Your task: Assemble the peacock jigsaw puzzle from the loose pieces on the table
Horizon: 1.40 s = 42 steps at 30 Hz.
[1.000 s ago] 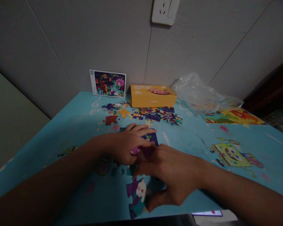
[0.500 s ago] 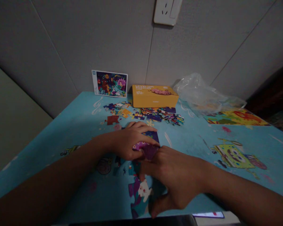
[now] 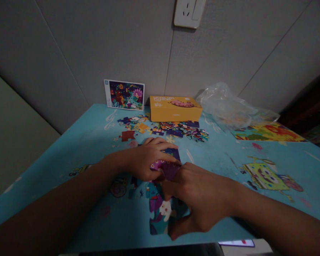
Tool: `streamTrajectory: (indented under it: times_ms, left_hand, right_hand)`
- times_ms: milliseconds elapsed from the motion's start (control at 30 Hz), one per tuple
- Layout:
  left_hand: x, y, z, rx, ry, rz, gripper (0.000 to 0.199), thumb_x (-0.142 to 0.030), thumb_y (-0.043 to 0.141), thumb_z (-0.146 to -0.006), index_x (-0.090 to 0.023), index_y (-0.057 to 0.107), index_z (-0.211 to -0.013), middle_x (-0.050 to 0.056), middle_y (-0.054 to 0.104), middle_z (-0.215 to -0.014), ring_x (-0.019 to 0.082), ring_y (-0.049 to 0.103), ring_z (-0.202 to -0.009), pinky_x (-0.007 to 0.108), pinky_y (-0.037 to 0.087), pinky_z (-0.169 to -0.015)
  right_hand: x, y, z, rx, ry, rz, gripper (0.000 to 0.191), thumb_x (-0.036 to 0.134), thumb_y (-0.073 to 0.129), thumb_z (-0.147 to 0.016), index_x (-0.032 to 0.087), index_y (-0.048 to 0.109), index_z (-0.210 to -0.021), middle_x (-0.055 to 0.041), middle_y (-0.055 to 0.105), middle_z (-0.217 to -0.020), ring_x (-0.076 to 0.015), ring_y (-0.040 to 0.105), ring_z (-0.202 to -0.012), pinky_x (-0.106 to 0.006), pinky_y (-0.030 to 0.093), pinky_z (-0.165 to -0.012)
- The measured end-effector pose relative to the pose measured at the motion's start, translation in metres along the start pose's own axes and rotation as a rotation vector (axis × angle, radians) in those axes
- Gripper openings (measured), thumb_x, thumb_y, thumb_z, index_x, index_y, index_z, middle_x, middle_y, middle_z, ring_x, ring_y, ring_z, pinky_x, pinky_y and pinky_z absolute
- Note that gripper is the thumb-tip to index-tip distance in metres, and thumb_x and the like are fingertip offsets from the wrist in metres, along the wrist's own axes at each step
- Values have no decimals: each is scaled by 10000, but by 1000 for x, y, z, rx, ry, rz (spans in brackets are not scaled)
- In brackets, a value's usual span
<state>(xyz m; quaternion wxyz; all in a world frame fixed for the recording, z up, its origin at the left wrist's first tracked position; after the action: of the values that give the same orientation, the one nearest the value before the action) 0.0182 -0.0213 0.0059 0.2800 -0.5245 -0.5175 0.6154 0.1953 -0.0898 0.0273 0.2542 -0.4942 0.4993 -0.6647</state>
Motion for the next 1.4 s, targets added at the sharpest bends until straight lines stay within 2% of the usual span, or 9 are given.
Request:
streamTrajectory:
  times_ms: [133, 267, 400, 500, 733, 967, 1200, 1400]
  left_hand:
    - [2, 1, 0, -4, -4, 4, 561, -288, 641, -742, -281, 591, -1301, 95, 420, -1505, 367, 360, -1357, 584, 240, -1111]
    - [3, 2, 1, -7, 12, 10, 546, -363, 642, -770, -279, 588, -1306, 107, 418, -1502, 376, 360, -1352, 587, 242, -1106]
    - [1, 1, 2, -5, 1, 15, 549, -341, 636, -766, -275, 589, -1309, 107, 420, -1501, 373, 364, -1351, 587, 246, -1105]
    - [1, 0, 1, -12, 5, 22, 553, -325, 642, -753, -283, 591, -1301, 95, 417, -1506, 377, 362, -1352, 597, 239, -1108]
    - [2, 1, 0, -12, 5, 17, 555, -302, 633, -745, -269, 592, -1297, 99, 424, -1501, 378, 365, -1350, 598, 239, -1111]
    - [2, 0, 0, -6, 5, 13, 573, -305, 663, -723, -259, 607, -1291, 106, 419, -1504, 387, 367, -1342, 596, 248, -1102]
    - [3, 1, 1, -1, 10, -8, 556, -302, 635, -749, -267, 595, -1302, 100, 413, -1509, 360, 362, -1354, 587, 252, -1104]
    - [4, 1, 1, -22, 13, 1, 597, -309, 679, -718, -246, 597, -1306, 129, 427, -1487, 391, 374, -1335, 601, 266, -1092]
  right_hand:
    - [-3, 5, 0, -51, -51, 2, 524, 654, 709, -694, 149, 655, -823, -31, 638, -677, -140, 515, -556, -273, 294, -518]
    - [-3, 4, 1, -130, -56, -7, 447, 578, 667, -785, 162, 660, -950, -14, 634, -673, -135, 524, -546, -267, 277, -492]
    - [-1, 2, 1, -76, -44, -54, 283, 439, 665, -824, 168, 686, -905, -30, 688, -732, -144, 592, -615, -268, 322, -511]
    - [-1, 1, 1, -53, -39, -68, 237, 378, 676, -821, 176, 694, -943, -30, 709, -776, -147, 620, -659, -266, 353, -538]
    - [-2, 2, 1, -42, 13, -39, 342, 431, 705, -774, 164, 662, -984, -37, 676, -767, -149, 568, -605, -266, 307, -511]
    - [-1, 2, -1, -48, 42, -44, 553, 561, 727, -716, 168, 612, -1088, -65, 668, -894, -176, 573, -700, -274, 337, -583]
    - [3, 1, -2, -17, 68, -28, 526, 574, 705, -724, 163, 617, -1041, -57, 648, -849, -168, 552, -677, -283, 359, -610]
    - [5, 1, -2, -69, 88, -1, 545, 512, 748, -659, 169, 625, -1065, -7, 622, -732, -140, 490, -584, -261, 275, -525]
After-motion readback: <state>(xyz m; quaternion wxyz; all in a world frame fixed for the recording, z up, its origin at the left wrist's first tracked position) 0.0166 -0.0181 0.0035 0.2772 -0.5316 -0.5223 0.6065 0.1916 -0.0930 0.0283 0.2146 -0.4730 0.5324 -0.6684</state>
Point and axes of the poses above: each hand's wrist, its own z-axis away from the middle knuckle, its own y-axis out of the palm, x = y × z, the point moved 1 cm from there along -z, towards the middle knuckle
